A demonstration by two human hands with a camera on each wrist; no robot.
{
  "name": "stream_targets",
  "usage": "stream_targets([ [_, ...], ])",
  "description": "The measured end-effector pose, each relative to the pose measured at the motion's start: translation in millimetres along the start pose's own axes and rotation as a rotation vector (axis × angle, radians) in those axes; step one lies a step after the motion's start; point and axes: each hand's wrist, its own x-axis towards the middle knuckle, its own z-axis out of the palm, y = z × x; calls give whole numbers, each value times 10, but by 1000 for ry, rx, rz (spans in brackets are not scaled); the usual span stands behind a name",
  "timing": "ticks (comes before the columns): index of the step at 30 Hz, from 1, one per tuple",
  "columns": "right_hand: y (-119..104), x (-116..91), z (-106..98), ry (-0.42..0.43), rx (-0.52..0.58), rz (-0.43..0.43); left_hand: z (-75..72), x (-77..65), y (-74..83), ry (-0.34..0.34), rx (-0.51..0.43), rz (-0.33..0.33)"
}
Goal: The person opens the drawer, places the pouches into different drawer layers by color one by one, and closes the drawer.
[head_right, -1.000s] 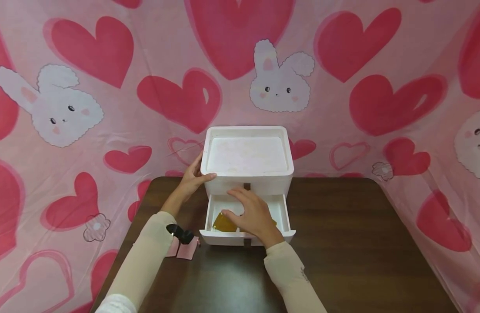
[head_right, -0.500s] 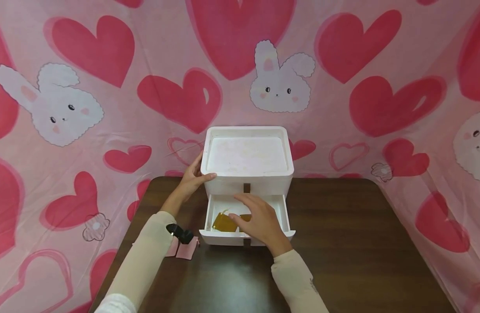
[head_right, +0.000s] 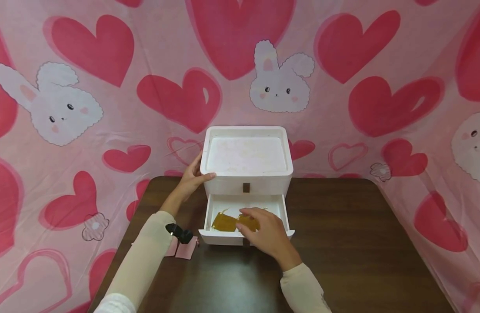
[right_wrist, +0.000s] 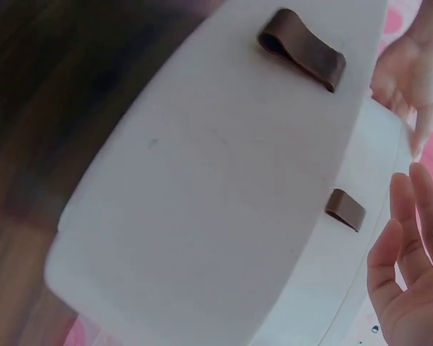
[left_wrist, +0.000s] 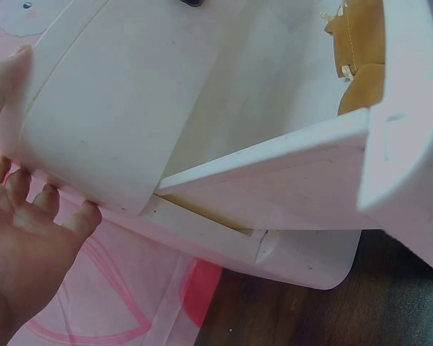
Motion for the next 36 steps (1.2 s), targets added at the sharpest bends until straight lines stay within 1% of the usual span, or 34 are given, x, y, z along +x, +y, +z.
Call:
stream_targets([
  [5, 32, -126, 20, -2, 35, 4, -5, -2, 3, -6, 3, -1],
  [11, 77, -265, 32, 14, 12, -33, -9, 8, -14, -11, -11, 3],
  [15, 112, -370, 56, 12, 38, -32, -12, 6, -17, -12, -16, -1],
  [20, 143, -518, 128, -2, 109, 17, -7, 12, -21, -16, -17, 2],
  [24, 158, -607, 213, -36, 185, 60, -7, 19, -28, -19, -9, 5],
  [33, 225, -727, 393, -152, 393, 149, -1, 17, -26, -18, -19, 7],
  [36, 254, -763, 436, -206, 453, 188, -1, 14, -23, -16, -23, 12],
])
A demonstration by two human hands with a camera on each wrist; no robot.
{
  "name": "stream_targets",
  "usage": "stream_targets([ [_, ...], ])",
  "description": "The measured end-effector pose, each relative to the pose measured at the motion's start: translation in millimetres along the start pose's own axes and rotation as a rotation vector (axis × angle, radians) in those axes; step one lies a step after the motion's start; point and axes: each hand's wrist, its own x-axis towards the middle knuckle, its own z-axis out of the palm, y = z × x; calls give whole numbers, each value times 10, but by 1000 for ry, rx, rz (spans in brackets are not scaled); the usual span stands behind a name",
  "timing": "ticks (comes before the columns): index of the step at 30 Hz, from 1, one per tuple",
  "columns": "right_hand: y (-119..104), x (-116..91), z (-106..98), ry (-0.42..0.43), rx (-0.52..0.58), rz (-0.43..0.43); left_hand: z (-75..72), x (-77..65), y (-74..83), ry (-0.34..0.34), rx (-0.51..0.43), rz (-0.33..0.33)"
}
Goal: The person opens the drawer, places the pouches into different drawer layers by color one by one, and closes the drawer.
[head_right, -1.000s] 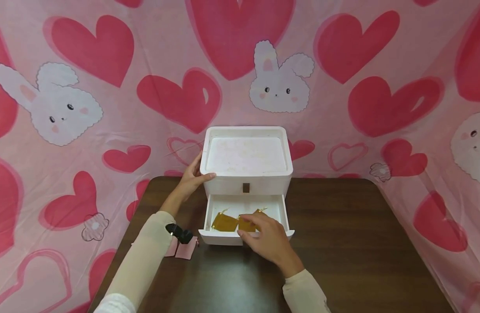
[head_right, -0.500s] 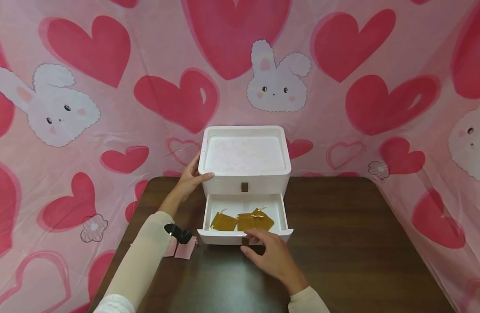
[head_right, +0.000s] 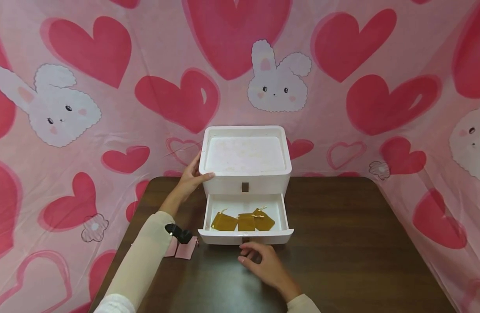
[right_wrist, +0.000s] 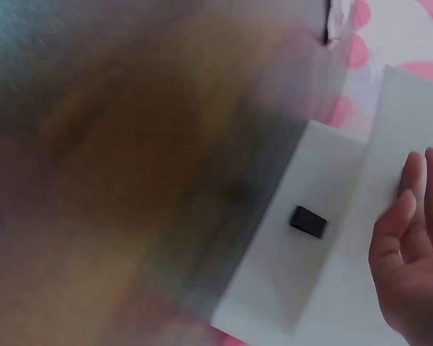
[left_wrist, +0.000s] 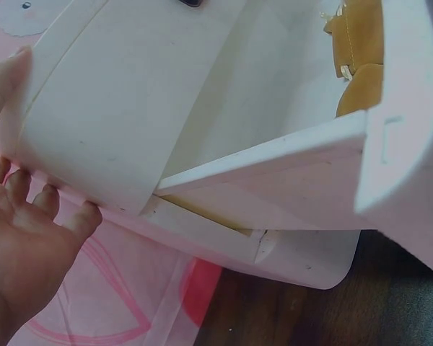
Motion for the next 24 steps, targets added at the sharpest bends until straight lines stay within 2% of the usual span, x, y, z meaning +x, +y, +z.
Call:
stream_targets([
  [7, 126, -18, -2, -140, 210, 165, 0, -10, 22, -3, 10, -3],
  [11, 226, -13, -15, -200, 281, 202, 1, -10, 33, -6, 13, -4],
  [16, 342, 17, -7, -231, 306, 241, 2, 2, 27, -9, 11, 0],
  [24, 400, 81, -5, -252, 409, 374, 4, -11, 24, -3, 14, -20],
])
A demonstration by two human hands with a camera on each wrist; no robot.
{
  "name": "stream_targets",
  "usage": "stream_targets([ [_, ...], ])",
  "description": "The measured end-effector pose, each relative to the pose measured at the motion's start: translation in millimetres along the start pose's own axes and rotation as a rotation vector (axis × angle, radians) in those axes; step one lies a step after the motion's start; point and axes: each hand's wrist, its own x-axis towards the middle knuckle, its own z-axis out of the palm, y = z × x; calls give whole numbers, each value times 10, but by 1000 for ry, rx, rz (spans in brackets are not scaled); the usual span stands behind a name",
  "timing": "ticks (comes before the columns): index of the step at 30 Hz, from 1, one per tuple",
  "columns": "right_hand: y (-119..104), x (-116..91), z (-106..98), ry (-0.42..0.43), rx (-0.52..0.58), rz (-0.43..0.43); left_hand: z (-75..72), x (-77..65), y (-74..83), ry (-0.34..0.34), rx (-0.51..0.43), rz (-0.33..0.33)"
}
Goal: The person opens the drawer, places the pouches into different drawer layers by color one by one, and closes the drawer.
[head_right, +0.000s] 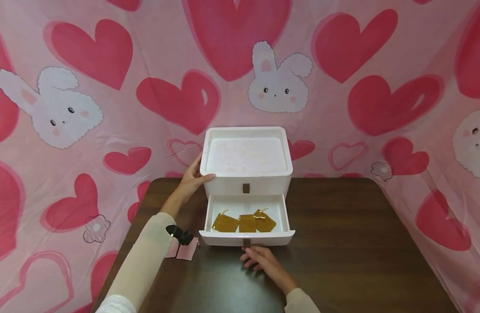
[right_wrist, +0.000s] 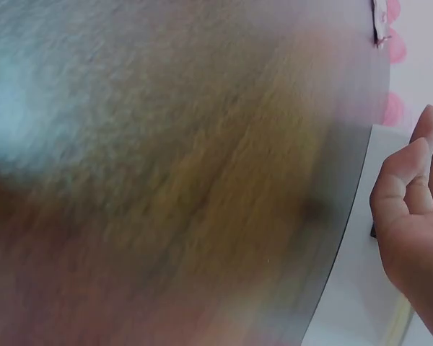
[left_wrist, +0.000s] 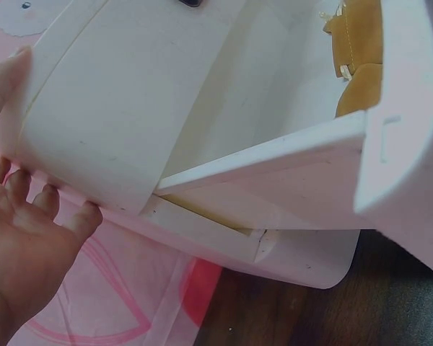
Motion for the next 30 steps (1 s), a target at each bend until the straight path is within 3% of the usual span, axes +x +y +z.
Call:
stream_targets([
  [4, -2, 29, -2, -49, 104, 49, 6, 0, 7, 1, -3, 2],
  [11, 0, 97, 13, -151, 232, 43, 5, -1, -3, 3, 0, 1],
  [21, 0, 132, 48, -159, 246, 10, 12, 2, -17, 0, -13, 21],
  [30, -49, 140, 86, -133, 181, -31, 1, 3, -18, -1, -19, 18],
])
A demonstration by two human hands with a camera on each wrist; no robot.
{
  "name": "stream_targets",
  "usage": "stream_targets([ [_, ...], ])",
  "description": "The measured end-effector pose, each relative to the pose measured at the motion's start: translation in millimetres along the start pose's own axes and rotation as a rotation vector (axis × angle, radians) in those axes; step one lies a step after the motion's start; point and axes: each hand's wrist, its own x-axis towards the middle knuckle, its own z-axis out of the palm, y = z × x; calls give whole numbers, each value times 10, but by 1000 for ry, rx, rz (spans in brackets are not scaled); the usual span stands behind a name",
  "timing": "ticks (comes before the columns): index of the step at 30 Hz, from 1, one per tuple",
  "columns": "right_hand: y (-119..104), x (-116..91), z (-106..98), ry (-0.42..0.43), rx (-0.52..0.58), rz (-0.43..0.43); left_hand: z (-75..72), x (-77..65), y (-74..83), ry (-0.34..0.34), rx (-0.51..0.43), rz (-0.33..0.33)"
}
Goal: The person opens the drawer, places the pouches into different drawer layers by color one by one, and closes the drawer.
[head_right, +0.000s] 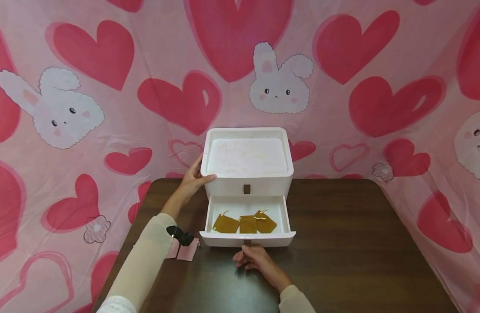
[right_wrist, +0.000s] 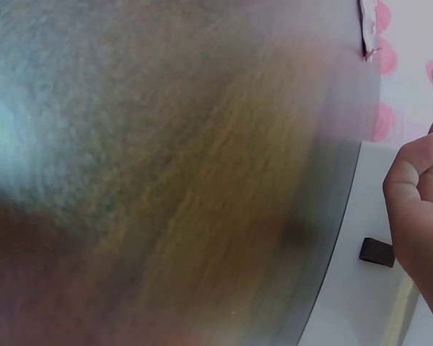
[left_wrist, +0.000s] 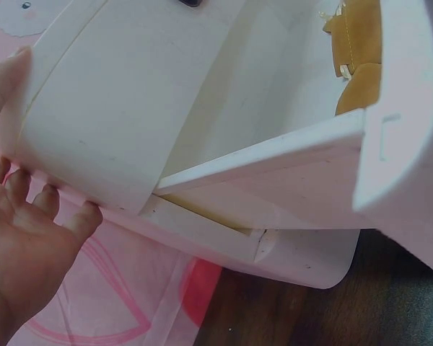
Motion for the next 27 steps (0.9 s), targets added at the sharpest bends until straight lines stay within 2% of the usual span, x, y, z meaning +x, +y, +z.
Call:
stream_targets([
  [6, -40, -17, 19, 41, -84, -11, 7, 4, 3, 4, 4, -3],
  [10, -54, -11, 27, 28, -83, -27, 6, 1, 8, 6, 15, -6],
  [20, -54, 8, 33, -84, 127, -85, 9, 3, 0, 1, 4, -8],
  [27, -44, 29, 30, -89, 203, -77, 6, -3, 9, 4, 8, -13],
])
